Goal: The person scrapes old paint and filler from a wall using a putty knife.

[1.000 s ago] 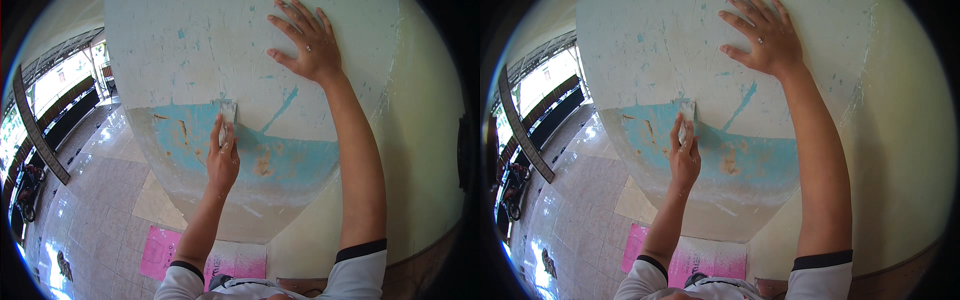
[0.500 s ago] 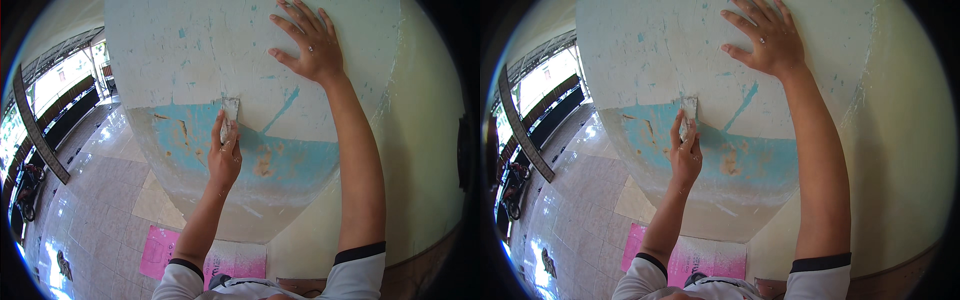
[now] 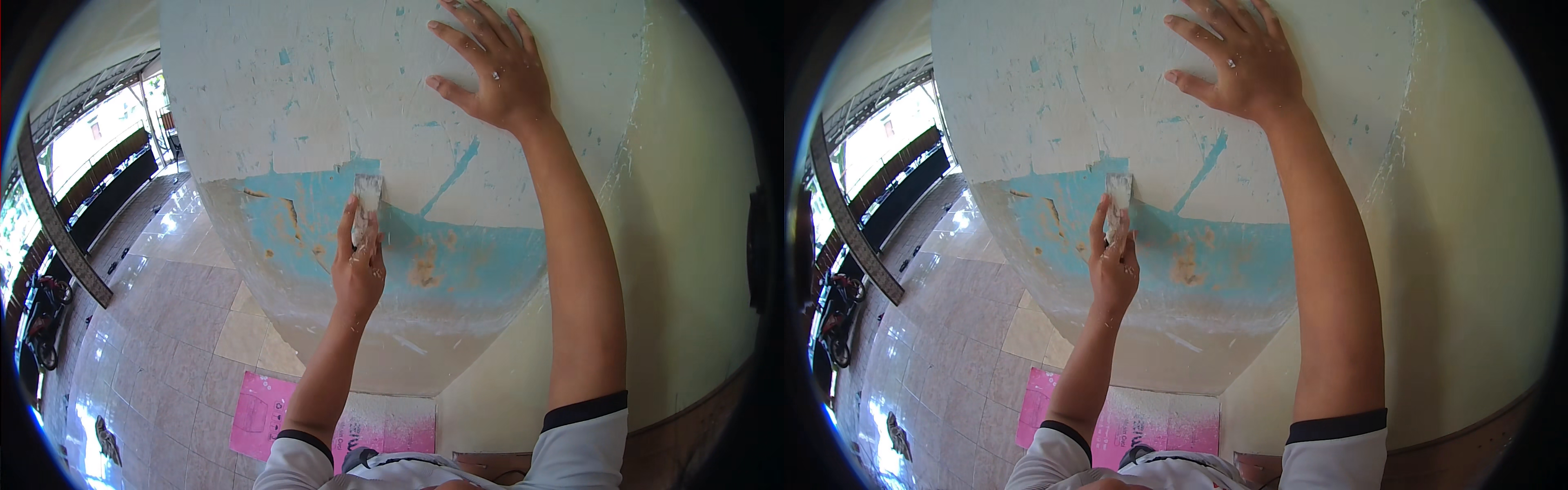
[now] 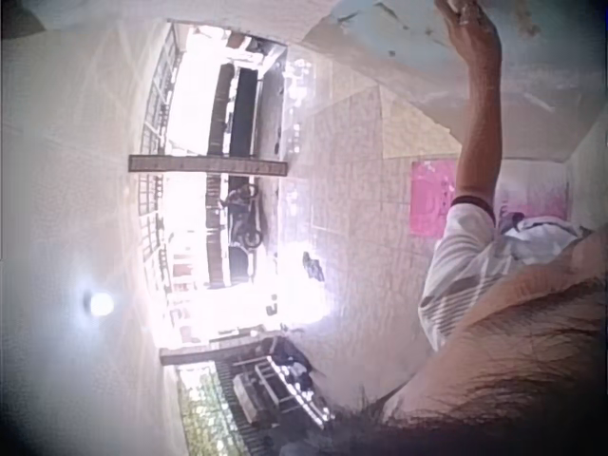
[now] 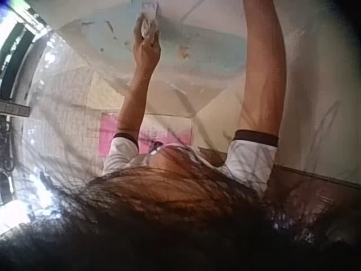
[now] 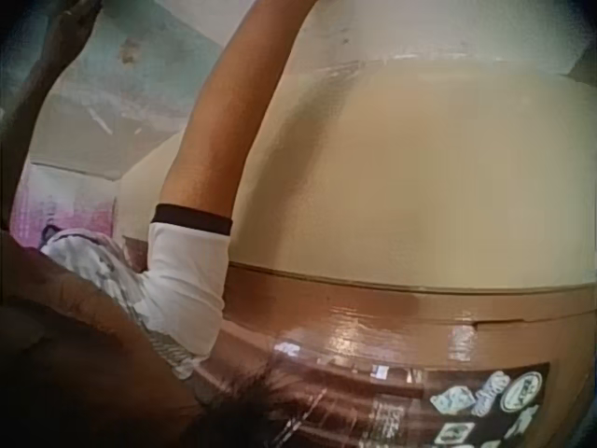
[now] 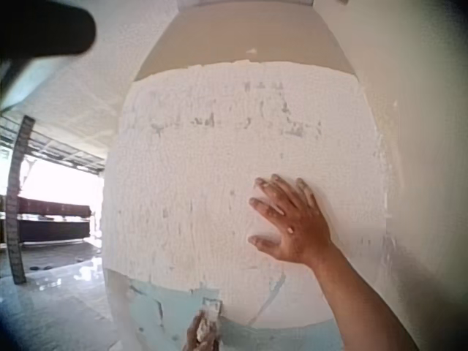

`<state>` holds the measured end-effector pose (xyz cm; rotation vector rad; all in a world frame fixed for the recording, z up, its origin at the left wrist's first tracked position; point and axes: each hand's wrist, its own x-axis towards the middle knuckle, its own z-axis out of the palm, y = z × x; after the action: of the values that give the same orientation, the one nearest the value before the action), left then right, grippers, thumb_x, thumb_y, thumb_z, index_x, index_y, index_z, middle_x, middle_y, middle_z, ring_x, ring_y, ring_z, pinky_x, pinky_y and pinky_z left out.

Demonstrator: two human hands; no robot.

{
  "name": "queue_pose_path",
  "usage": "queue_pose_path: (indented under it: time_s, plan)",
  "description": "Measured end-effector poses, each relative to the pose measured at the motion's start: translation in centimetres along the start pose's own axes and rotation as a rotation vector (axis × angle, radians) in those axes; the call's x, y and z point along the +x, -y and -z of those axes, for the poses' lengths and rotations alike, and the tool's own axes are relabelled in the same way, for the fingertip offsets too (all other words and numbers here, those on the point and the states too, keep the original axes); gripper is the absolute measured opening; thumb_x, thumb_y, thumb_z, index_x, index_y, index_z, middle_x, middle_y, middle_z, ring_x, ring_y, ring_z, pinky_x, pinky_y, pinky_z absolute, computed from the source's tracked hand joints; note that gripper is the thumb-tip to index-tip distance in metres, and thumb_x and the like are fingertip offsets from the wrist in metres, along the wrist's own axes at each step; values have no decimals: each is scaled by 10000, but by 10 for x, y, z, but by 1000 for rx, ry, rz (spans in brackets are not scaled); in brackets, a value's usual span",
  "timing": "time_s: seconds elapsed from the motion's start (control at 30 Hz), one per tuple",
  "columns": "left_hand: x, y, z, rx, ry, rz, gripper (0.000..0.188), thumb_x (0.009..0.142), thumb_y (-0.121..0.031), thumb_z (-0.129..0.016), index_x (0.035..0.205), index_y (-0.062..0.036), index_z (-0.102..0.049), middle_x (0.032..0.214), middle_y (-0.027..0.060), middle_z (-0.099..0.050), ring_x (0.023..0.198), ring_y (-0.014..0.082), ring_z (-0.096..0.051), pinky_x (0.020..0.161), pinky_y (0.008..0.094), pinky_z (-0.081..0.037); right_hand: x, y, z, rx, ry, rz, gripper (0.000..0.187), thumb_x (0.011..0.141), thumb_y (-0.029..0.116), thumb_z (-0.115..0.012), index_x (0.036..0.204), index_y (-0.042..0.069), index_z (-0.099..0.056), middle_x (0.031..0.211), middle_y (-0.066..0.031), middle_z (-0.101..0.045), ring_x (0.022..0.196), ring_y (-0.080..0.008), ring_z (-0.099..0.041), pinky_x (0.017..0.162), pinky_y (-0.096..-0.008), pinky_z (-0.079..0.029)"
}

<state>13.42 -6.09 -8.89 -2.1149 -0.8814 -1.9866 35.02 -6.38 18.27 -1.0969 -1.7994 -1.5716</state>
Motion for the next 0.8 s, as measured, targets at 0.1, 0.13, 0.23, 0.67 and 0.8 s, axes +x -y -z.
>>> queue_pose_path:
  time_s: [0.1,0.13,0.23,0.67,0.8]
  plan:
    - [-32,14,-1,58,-9,-6,520,910,127,-632,1378,-101,-632,1535,210,-450,1339,391,-548,881,383,-611,3,2,-1,18,-8,3,720,876,651,-636,1443,218,-535,1644,-44,-333,1532,-285,-265,1244,-596,-179]
    - [-42,15,-4,60,-10,23,502,914,124,-633,1362,-101,-645,1532,220,-448,1325,395,-560,884,383,-609,3,2,2,12,-11,3,716,876,648,-638,1440,218,-538,1642,-46,-336,1531,-286,-269,1243,-596,-181]
    - [-36,13,-2,4,-22,18,490,915,119,-637,1355,-98,-650,1531,227,-449,1315,396,-569,892,385,-605,3,2,2,16,-13,6,711,875,646,-638,1435,217,-543,1637,-51,-343,1528,-291,-275,1241,-598,-185]
    - [-21,1,1,4,8,52,450,916,120,-635,1324,-69,-664,1513,218,-471,1333,371,-561,854,357,-611,4,2,1,18,-24,4,708,870,650,-639,1416,207,-557,1628,-57,-355,1523,-298,-281,1236,-607,-189]
    - [17,-8,1,39,-15,5,472,913,121,-639,1338,-83,-659,1520,211,-467,1345,371,-550,844,353,-607,1,2,-1,6,-18,2,711,867,646,-646,1419,207,-556,1630,-54,-351,1525,-295,-278,1238,-605,-186]
